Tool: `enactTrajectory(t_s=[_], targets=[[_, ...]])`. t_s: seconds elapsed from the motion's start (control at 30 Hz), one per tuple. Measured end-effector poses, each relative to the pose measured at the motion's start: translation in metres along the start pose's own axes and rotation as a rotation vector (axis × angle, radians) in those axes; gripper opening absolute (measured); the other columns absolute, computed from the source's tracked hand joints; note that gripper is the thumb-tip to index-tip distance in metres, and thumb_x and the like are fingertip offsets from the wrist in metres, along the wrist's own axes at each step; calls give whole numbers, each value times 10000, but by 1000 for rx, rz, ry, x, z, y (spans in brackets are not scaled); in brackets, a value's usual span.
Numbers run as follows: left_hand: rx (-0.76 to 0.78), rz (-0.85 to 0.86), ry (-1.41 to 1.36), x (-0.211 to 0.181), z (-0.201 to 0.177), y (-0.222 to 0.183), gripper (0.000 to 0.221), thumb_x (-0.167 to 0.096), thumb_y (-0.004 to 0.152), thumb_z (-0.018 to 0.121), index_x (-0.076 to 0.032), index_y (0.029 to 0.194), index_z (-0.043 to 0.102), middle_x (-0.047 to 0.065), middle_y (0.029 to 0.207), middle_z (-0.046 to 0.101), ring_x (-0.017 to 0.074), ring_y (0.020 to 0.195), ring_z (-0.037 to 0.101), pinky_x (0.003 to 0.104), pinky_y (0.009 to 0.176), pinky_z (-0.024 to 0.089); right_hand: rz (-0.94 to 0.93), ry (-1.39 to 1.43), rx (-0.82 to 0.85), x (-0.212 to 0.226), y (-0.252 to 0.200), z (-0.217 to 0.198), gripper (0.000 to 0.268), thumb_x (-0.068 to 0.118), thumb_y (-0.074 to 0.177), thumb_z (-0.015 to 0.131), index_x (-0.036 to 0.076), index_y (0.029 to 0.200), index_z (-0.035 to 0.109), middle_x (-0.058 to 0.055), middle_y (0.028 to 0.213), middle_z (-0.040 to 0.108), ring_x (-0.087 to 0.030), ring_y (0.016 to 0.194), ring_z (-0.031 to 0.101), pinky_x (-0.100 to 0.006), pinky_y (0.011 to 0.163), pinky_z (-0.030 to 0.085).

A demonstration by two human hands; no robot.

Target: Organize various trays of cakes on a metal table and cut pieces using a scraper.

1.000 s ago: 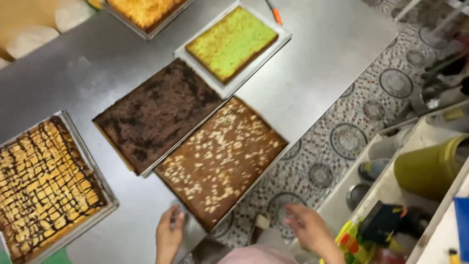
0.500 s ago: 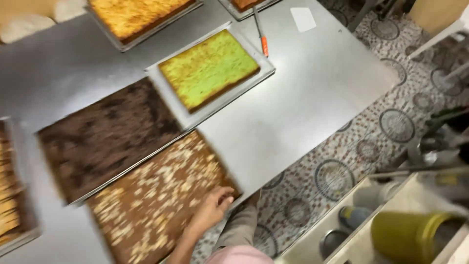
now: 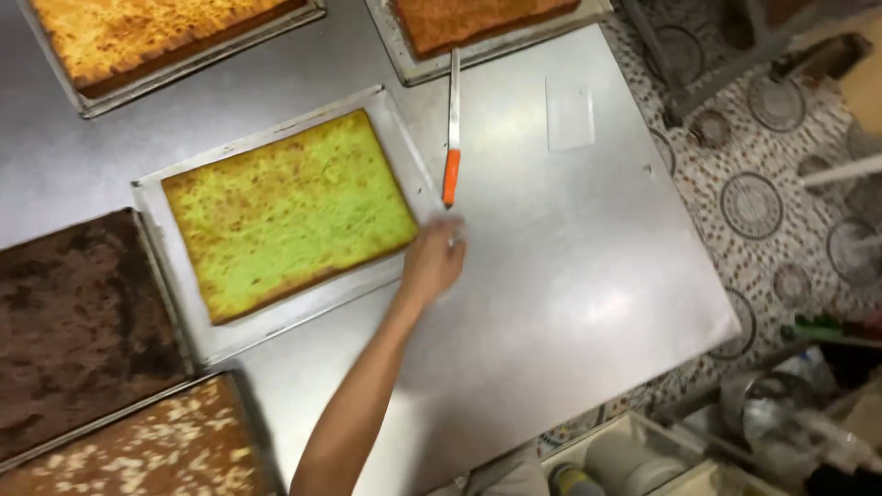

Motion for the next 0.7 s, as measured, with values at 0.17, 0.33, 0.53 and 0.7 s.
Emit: enactTrajectory(t_s=[0.17, 0.33, 0.53, 0.7], targets=[[-91, -239, 292, -14, 13, 112, 604, -157, 923, 685, 26, 1441, 431, 226, 1263, 504, 490, 1050, 662, 614, 909, 553, -107, 1, -70, -96, 70, 68, 511, -11, 931, 870, -48, 1355, 587, -192, 1138, 661, -284, 1057, 671, -412, 915, 524], [-200, -493, 473, 52, 52, 135, 303, -211, 997, 538, 21, 1178, 609, 138, 992, 593, 418, 868, 740, 524, 741, 611, 415, -382, 296, -220, 146, 220, 992, 498, 870, 812, 27, 1584, 309, -275, 1197, 645, -487, 1167, 614, -684, 970, 446], [-305, -628, 5, 4, 73, 90, 271, -223, 827, 665, -19, 1000, 709, 245, 871, 705, 472, 916, 704, 563, 751, 560, 405, -621, 516, -215, 179, 278, 1193, 418, 752, 877, 10, 1645, 198, -272, 1293, 515, -489, 1234, 521, -601, 983, 386], [-569, -800, -222, -13, 95, 44, 222, -215, 826, 741, -126, 1019, 676, 62, 732, 706, 229, 681, 669, 365, 633, 538, 497, -686, 626, -266, 193, 298, 1101, 442, 661, 954, 52, 1509, 369, -209, 1360, 558, -419, 1285, 544, -579, 1034, 377]])
Point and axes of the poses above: each hand's wrist, its own y-axis towards the middle knuckle, its own z-axis out of the palm, x = y × z, the point moved 8 cm from there along y, towards the middle knuckle
